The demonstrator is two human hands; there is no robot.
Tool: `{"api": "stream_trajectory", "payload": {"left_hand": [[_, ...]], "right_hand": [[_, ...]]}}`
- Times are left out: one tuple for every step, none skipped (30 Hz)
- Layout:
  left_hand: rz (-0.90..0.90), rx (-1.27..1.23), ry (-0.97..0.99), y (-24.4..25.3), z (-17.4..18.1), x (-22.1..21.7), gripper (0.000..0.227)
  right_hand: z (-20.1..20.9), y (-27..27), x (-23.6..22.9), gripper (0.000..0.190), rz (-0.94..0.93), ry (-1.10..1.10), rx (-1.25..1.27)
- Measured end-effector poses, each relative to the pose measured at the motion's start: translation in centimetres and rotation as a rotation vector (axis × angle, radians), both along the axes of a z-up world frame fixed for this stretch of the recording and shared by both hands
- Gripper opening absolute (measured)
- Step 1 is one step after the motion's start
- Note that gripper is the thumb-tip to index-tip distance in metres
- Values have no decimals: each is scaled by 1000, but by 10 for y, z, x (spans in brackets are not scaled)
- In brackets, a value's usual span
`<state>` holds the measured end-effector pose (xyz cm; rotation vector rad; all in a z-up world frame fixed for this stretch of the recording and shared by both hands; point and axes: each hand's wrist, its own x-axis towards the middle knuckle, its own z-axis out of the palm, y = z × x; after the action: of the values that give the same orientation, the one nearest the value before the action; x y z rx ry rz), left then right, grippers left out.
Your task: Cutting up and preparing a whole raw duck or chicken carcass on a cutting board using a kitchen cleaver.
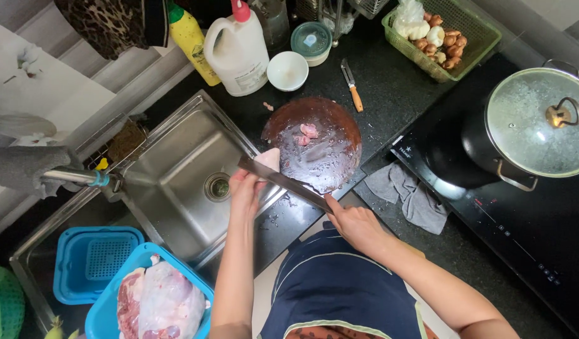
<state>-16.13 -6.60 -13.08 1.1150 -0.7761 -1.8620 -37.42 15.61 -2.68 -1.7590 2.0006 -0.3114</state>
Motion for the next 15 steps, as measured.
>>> {"api": "stream_trajectory", "payload": {"left_hand": [[0, 1, -1, 4, 4, -2, 22], [12, 39, 37, 8, 8, -3, 20], [25, 77, 74, 12, 11, -5, 19], [24, 79, 73, 16, 4, -4, 19], [12, 52, 106, 20, -4, -3, 18], [0, 25, 139, 24, -11, -2, 17], [0, 26, 138, 29, -6, -5, 17], [9, 75, 154, 34, 0, -8, 21], [20, 124, 169, 41, 5, -11, 24], [21, 125, 168, 44, 5, -11, 24], [22, 158, 180, 46, 4, -12, 26], [23, 191, 191, 47, 4, -13, 29], [28, 190, 193, 44, 7, -9, 29], [40, 194, 219, 40, 10, -5, 29], [57, 199, 247, 38, 12, -1, 30]], "right_hand": [[2, -3, 3, 49, 0, -1, 1], [3, -5, 5, 50, 0, 13, -4], [4, -8, 8, 51, 0, 26, -10], [7, -11, 12, 51, -1, 25, -9], [10, -16, 15, 52, -3, 13, -6], [13, -20, 18, 53, -6, 2, -3], [12, -25, 22, 53, -6, 1, -3], [12, -30, 25, 53, -2, -9, -30], [11, -34, 29, 54, 3, -20, -56], [11, -38, 32, 54, 4, -21, -55], [12, -43, 35, 55, 12, -8, -91], [12, -49, 38, 57, 21, 5, -126], [16, -50, 39, 57, 27, 7, -127], [19, -51, 40, 57, 43, -3, -119], [23, -52, 41, 56, 64, -12, -109]]}}
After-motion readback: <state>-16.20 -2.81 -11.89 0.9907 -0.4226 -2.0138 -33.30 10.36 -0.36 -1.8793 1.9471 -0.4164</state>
